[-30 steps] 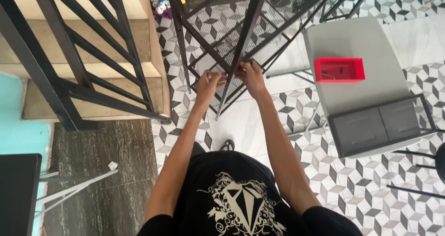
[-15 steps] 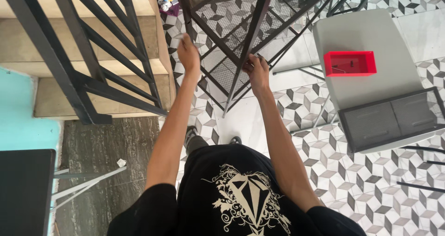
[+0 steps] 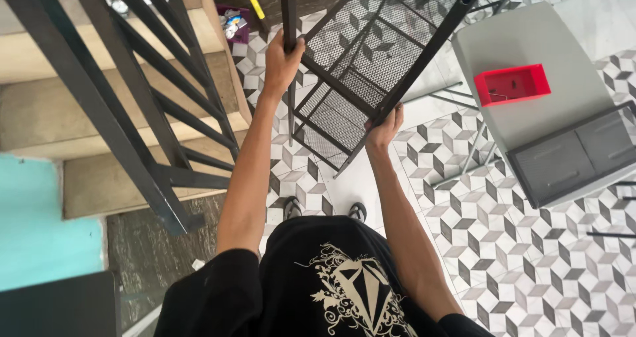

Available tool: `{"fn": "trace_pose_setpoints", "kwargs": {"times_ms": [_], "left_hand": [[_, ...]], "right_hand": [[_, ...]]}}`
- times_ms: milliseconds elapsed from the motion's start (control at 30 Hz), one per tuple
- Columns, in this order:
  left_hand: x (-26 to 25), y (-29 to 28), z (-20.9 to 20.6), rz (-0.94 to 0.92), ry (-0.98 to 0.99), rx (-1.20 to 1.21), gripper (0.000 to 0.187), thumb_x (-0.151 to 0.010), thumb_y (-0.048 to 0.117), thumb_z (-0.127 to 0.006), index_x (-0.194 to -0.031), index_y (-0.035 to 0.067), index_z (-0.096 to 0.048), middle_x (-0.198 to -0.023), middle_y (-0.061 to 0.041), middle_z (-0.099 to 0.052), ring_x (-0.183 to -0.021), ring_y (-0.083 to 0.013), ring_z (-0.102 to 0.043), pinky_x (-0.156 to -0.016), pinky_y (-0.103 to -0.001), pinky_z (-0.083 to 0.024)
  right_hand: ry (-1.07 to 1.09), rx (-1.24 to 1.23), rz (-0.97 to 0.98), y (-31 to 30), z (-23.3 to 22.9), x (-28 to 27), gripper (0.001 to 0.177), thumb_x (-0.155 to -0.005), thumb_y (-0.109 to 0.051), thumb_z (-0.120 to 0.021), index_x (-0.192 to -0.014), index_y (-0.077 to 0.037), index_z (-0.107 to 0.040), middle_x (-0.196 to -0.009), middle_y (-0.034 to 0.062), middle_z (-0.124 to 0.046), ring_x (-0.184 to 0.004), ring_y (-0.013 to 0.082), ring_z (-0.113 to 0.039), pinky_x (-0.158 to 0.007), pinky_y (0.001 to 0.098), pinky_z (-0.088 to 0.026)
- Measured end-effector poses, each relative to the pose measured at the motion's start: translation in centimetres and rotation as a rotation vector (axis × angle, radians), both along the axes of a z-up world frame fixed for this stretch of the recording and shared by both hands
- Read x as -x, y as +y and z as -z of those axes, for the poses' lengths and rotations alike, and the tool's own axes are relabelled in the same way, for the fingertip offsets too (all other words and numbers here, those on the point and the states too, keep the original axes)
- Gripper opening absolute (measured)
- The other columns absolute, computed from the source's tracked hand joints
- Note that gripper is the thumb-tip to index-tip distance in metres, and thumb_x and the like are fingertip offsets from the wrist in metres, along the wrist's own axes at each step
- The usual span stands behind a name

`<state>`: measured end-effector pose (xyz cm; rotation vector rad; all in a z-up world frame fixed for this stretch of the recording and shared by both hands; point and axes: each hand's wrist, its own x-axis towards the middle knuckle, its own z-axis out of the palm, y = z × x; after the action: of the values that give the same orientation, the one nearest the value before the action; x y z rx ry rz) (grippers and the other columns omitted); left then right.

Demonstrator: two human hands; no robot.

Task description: The person assembles a metal mesh shelving unit by hand. They insert a mesh shelf into the frame, then repeatedly tighten fasteners at the frame corners to secure the shelf in place.

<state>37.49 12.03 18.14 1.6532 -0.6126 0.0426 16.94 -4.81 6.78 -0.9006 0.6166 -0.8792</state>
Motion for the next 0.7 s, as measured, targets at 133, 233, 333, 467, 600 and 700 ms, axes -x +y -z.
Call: {"fn": "trace_pose_setpoints", "kwargs": {"times_ms": [133, 233, 333, 467, 600, 700], "left_hand": [[0.3, 1.5, 0.5, 0.05, 0.086, -0.02, 0.019, -0.099, 0.017, -0.071, -0.092, 0.003, -0.059, -0.069, 0.001, -0.05, -0.062, -0.0096, -0.045, -0.056, -0.027, -0.036], [1.2, 2.3, 0.8, 0.183, -0.128, 0.015, 0.022, -0.097, 0.02, -0.078, -0.098, 0.002, -0.064, -0.087, -0.003, -0.069, -0.084, -0.0137, -0.065, -0.077, -0.023, -0.048], [1.4, 0.9, 0.7, 0.238, 0.019, -0.203, 0.025, -0.099, 0.021, -0.073, -0.099, 0.001, -0.058, -0.094, -0.008, -0.072, -0.091, -0.0176, -0.07, -0.083, -0.026, -0.052], [1.9, -0.5, 0.1, 0.417, 0.224, -0.076, 0.022, -0.097, 0.016, -0.07, -0.097, 0.003, -0.053, -0.109, -0.008, -0.078, -0.106, -0.0172, -0.074, -0.093, -0.03, -0.058], [2.3, -1.0, 0.6, 0.398, 0.126, -0.119, 0.016, -0.098, 0.01, -0.068, -0.095, 0.002, -0.055, -0.115, -0.01, -0.077, -0.113, -0.0164, -0.072, -0.093, -0.029, -0.058], [1.9, -0.8, 0.9, 0.366, 0.124, -0.129, 0.011, -0.096, 0.006, -0.069, -0.093, 0.003, -0.059, -0.112, -0.011, -0.078, -0.11, -0.0149, -0.073, -0.092, -0.028, -0.059]], "right_hand": [[-0.128, 0.035, -0.021, -1.9, 2.1, 0.0, 0.012, -0.101, -0.023, -0.043, -0.103, -0.012, -0.048, -0.071, 0.0055, -0.052, -0.043, 0.0169, -0.046, -0.034, 0.0297, -0.032], [-0.181, 0.018, -0.038, -6.3, 3.2, -0.8, 0.015, -0.101, -0.025, -0.042, -0.099, -0.011, -0.047, -0.071, 0.0081, -0.053, -0.04, 0.0197, -0.046, -0.033, 0.0318, -0.033], [-0.085, 0.078, -0.07, -11.2, 4.3, -0.3, 0.016, -0.103, -0.023, -0.045, -0.097, -0.008, -0.046, -0.068, 0.0105, -0.05, -0.041, 0.0241, -0.048, -0.036, 0.0372, -0.037], [-0.029, 0.029, -0.097, -16.1, 4.2, 0.8, 0.011, -0.096, -0.017, -0.049, -0.098, -0.006, -0.047, -0.072, 0.0117, -0.053, -0.046, 0.0255, -0.052, -0.04, 0.041, -0.041], [0.057, 0.063, -0.155, -17.6, 4.1, 2.5, 0.014, -0.095, -0.016, -0.05, -0.094, -0.003, -0.051, -0.072, 0.0117, -0.056, -0.047, 0.0279, -0.055, -0.045, 0.0436, -0.052], [0.203, 0.341, -0.16, -17.4, 3.1, 3.6, 0.034, -0.124, -0.022, -0.051, -0.103, 0.004, -0.058, -0.081, 0.0077, -0.046, -0.076, 0.0183, -0.045, -0.065, 0.036, -0.04]]}}
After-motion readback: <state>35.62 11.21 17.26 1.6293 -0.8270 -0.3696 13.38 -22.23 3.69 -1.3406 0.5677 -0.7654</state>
